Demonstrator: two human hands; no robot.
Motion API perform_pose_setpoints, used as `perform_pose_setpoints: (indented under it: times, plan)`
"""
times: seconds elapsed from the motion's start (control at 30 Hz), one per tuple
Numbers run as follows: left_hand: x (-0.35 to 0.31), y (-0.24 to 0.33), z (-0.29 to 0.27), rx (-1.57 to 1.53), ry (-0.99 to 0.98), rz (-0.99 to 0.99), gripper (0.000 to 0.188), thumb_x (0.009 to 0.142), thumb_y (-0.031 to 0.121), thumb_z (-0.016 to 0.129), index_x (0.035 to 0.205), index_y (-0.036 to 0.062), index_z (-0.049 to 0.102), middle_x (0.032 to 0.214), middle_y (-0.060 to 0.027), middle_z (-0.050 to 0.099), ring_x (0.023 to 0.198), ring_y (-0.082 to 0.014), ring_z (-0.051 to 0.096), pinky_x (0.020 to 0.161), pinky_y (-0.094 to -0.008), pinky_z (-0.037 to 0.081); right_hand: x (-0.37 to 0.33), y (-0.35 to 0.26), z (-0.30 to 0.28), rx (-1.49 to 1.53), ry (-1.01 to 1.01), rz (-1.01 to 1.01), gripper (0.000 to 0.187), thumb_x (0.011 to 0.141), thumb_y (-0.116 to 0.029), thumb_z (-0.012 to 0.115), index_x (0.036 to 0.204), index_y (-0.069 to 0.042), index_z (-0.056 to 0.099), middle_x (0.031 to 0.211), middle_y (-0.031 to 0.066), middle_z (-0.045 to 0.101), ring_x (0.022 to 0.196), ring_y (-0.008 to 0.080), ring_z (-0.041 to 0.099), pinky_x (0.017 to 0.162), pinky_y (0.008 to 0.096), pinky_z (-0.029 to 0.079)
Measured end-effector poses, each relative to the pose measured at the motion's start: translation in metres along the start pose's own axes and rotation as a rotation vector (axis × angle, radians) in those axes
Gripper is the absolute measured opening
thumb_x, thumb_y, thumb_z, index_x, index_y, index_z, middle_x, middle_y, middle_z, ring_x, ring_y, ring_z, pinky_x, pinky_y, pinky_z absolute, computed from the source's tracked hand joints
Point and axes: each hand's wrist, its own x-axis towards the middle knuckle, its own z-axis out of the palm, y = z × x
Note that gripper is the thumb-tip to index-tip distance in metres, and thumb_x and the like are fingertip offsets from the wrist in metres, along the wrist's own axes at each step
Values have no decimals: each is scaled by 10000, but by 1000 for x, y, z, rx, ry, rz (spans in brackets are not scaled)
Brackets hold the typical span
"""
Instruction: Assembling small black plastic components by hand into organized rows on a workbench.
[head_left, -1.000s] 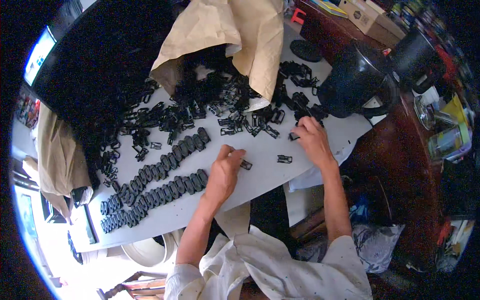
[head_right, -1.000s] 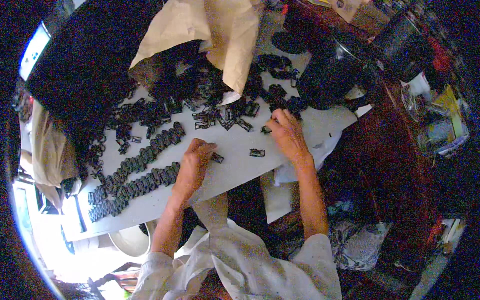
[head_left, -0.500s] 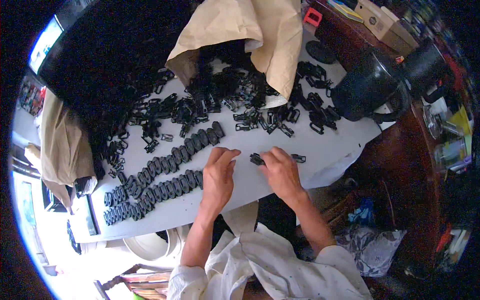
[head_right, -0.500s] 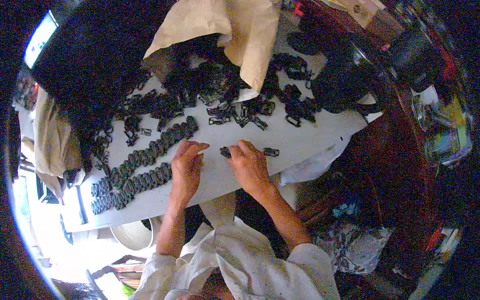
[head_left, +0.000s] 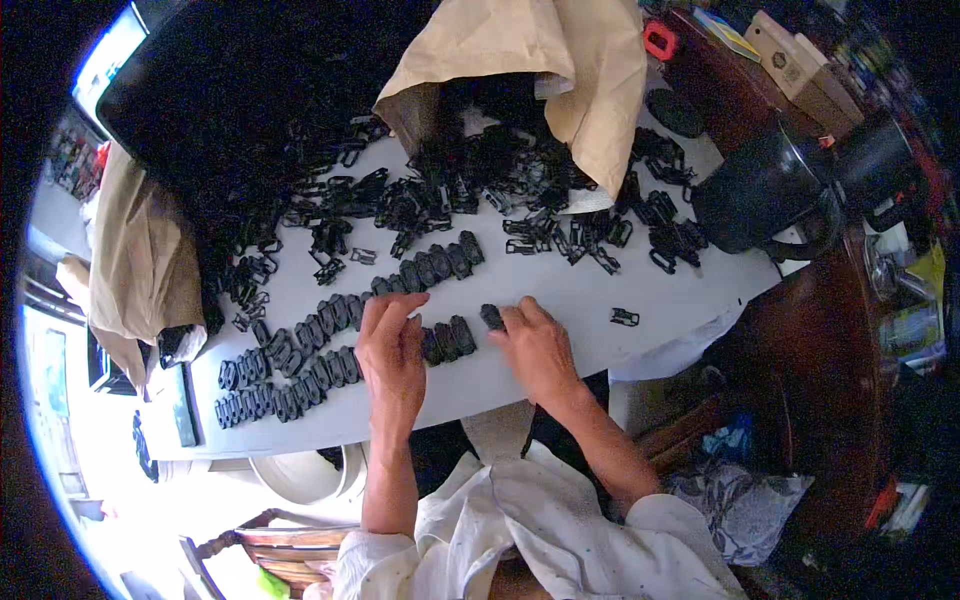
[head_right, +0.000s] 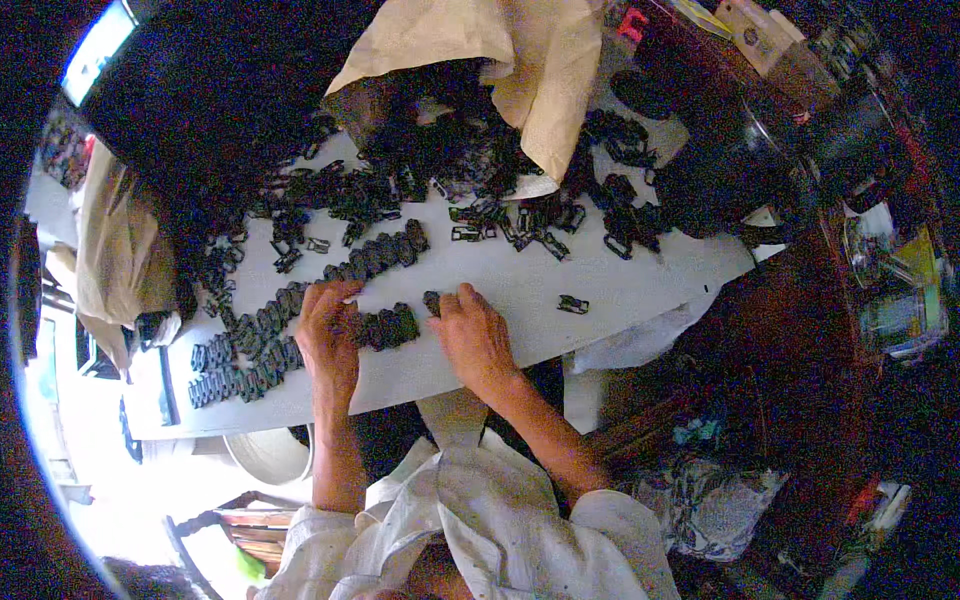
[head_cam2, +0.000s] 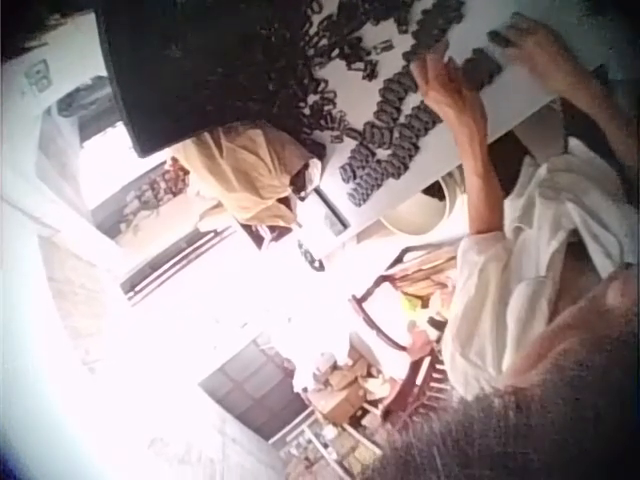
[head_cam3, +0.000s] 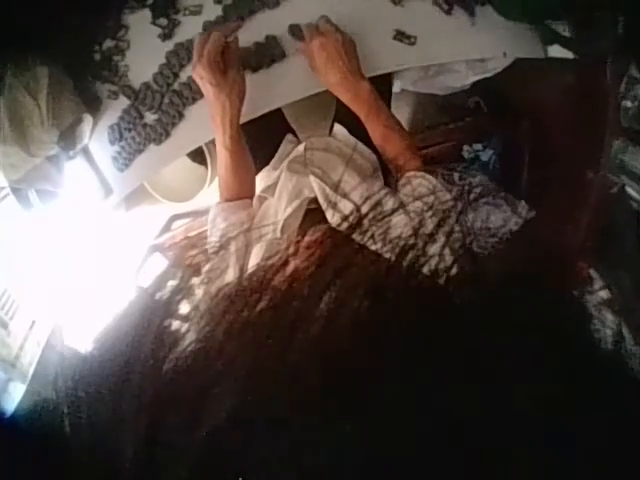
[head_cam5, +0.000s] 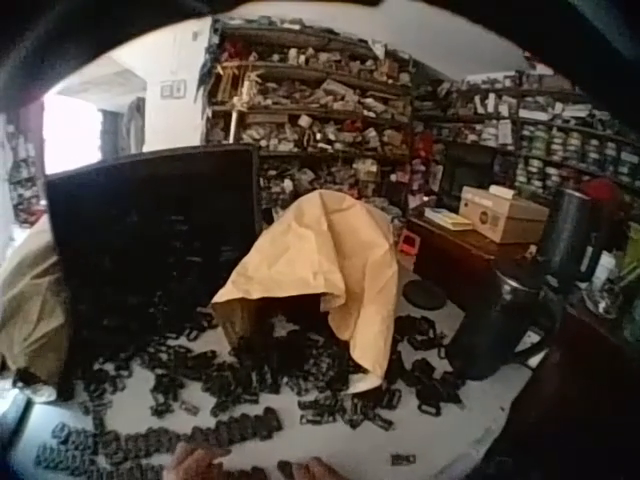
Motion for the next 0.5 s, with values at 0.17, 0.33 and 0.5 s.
perform_pose_setpoints:
  times: [0.17,0.33,0.5]
  plan:
    - [-2,4,-4,-45,-2,-32,315,786,-128,489,999,43,646,939,-119,578,764,-224,567,655,-294,452,1,-10,6,33,-26,-44,223,806,-114,641,976,27,608,872,162,538,814,363,586,694,428,491]
    - [-6,14,16,-83,-101,-23,312,753,-151,501,976,17,639,920,-134,571,760,-270,581,659,-316,467,-3,10,-15,177,68,-69,198,791,-19,586,983,21,612,856,170,548,802,363,572,685,432,478]
    - [-22,27,60,-165,-313,73,335,689,-108,618,985,49,644,936,-135,581,854,-288,589,741,-342,489,-11,72,-86,-182,266,121,238,733,56,590,958,-17,620,854,171,552,807,370,562,695,410,466]
